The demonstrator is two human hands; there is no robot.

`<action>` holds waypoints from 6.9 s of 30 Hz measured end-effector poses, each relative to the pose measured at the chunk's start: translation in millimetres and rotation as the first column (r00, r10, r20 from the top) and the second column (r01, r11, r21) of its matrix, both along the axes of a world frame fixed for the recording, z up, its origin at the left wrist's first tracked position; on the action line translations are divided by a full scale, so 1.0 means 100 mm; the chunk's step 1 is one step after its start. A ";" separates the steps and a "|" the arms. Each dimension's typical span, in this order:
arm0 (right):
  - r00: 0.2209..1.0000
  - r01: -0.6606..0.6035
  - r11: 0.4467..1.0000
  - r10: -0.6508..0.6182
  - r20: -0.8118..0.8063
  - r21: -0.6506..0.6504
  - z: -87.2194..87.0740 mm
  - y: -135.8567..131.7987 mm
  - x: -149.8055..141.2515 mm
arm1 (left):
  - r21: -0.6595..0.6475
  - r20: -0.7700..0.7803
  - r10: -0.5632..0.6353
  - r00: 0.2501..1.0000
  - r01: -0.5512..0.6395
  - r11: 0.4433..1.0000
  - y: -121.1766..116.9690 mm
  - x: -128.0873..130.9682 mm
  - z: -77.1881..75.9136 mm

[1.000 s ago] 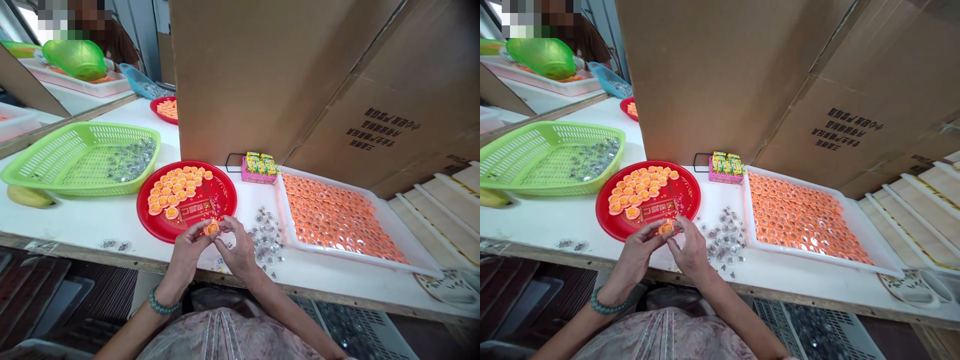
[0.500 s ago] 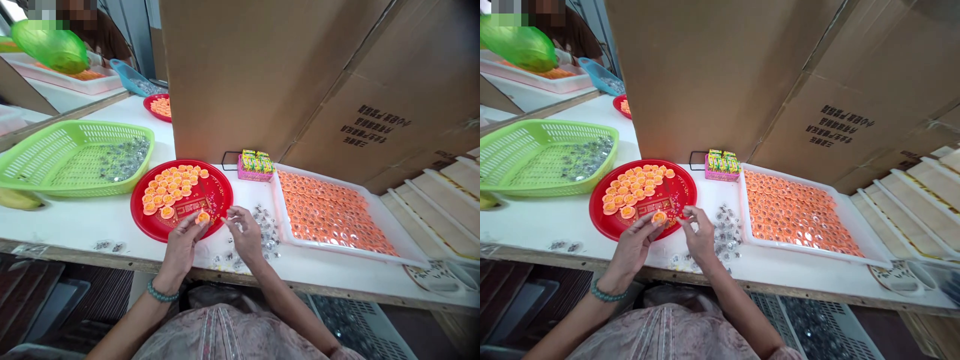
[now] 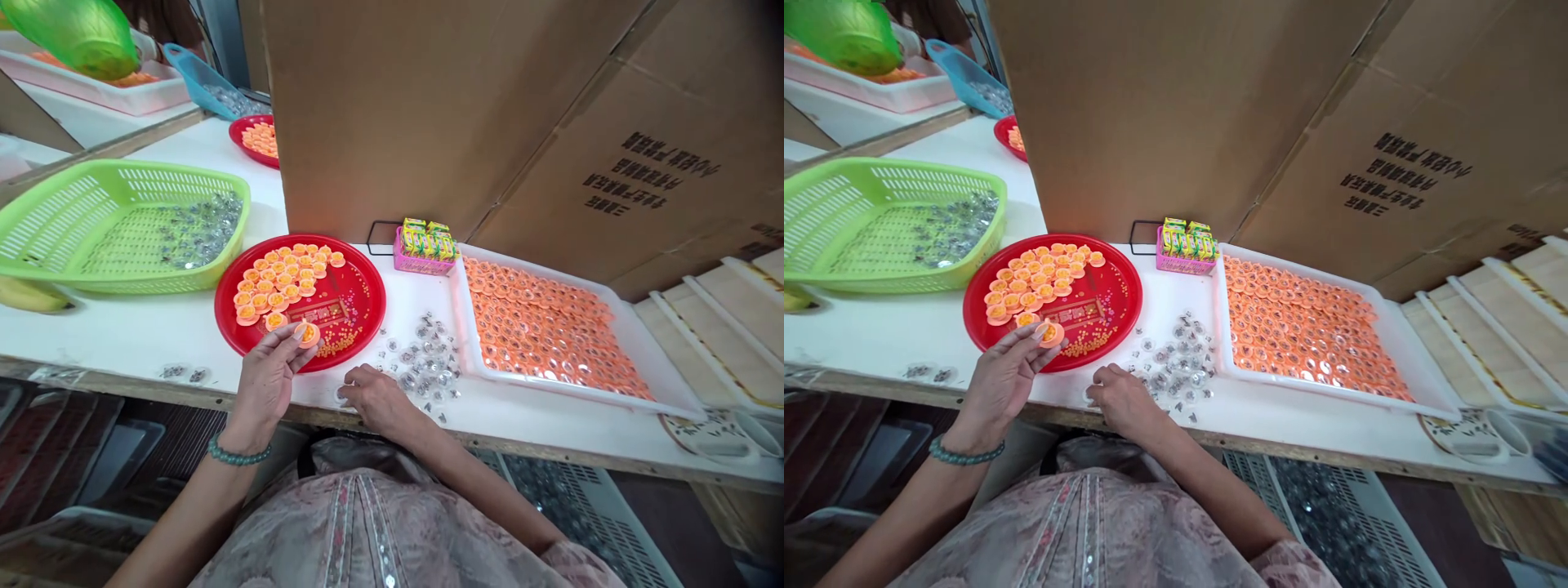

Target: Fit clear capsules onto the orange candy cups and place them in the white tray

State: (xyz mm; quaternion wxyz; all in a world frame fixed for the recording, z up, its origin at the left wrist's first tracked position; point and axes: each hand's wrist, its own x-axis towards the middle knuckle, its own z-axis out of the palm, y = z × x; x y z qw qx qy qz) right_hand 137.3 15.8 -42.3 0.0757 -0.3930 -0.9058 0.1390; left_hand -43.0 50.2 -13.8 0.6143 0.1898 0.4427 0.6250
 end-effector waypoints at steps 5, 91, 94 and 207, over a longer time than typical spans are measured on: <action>0.997 -0.037 0.998 0.033 0.074 0.048 -0.02 0.02 -0.05 | -0.015 0.014 -0.008 1.000 0.008 1.000 -0.01 0.02 -0.03; 0.309 0.236 0.791 -0.611 -0.729 -0.564 0.22 0.22 -0.03 | -0.012 0.149 -0.190 0.970 0.194 0.981 -0.19 0.30 -0.02; 0.428 0.211 0.850 -0.525 -0.736 -0.483 0.23 0.21 0.00 | -0.003 0.158 -0.200 0.967 0.203 0.979 -0.20 0.29 -0.02; 0.656 0.428 0.904 -0.328 -0.680 -0.022 0.23 -0.02 -0.09 | 0.063 -0.081 -0.291 0.953 0.296 0.953 -0.21 0.49 -0.03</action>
